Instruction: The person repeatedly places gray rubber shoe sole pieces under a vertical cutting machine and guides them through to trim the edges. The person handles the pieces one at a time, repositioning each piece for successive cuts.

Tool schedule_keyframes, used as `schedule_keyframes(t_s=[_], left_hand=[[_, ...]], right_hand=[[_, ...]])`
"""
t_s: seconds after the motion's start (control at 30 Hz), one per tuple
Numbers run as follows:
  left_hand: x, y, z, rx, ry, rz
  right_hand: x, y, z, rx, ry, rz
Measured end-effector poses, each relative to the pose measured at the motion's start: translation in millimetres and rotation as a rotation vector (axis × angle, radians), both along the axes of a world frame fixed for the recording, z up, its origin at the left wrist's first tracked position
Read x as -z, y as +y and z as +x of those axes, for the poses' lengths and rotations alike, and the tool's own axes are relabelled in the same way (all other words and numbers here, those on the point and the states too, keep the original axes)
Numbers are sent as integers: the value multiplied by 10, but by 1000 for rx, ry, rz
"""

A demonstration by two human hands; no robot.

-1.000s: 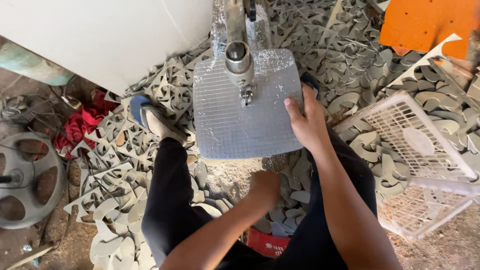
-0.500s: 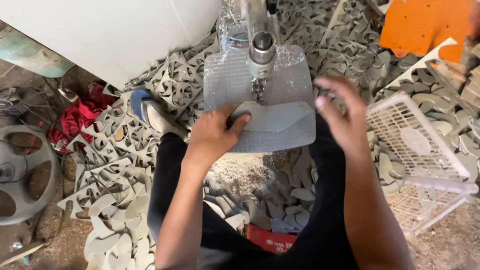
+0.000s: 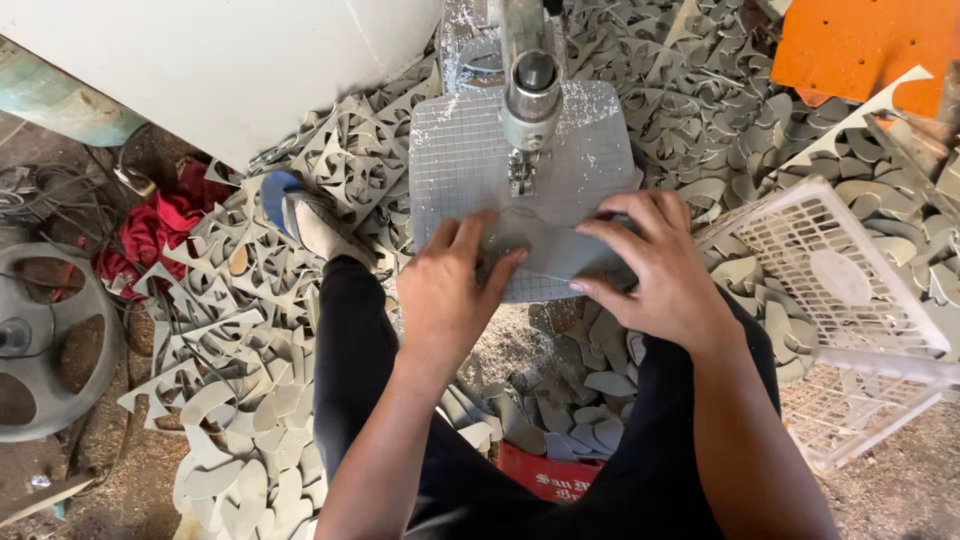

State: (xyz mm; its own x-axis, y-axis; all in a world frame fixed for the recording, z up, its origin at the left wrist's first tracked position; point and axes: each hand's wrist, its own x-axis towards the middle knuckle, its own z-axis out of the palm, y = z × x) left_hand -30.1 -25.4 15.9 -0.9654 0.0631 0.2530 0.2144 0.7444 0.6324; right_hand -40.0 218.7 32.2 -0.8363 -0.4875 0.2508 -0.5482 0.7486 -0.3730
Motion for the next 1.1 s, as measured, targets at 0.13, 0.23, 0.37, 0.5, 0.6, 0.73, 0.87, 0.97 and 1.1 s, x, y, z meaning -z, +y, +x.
schedule_keyframes(t_s=[0.13, 0.23, 0.37, 0.5, 0.6, 0.73, 0.87, 0.97, 1.1], left_hand=[[-10, -1, -9, 32, 28, -62], [-2, 8, -32, 43, 68, -58], [17, 32, -64, 17, 86, -42], [36, 36, -91, 14, 115, -29], [41, 37, -103, 14, 109, -34], [36, 41, -111, 11, 104, -38], [33, 40, -116, 19, 106, -40], [43, 45, -130, 18, 110, -44], [60, 49, -141, 14, 112, -50]], right_hand=[[57, 16, 10, -13, 17, 6], [100, 10, -18, 14, 35, -5], [137, 4, -39, 17, 83, 0], [150, -5, -40, 49, 59, -4], [146, -14, -48, 54, 54, -9], [139, -13, -62, 54, 42, -6], [153, -5, -65, 55, 48, -5], [170, 8, -74, 54, 43, -11], [191, 15, -86, 51, 53, -8]])
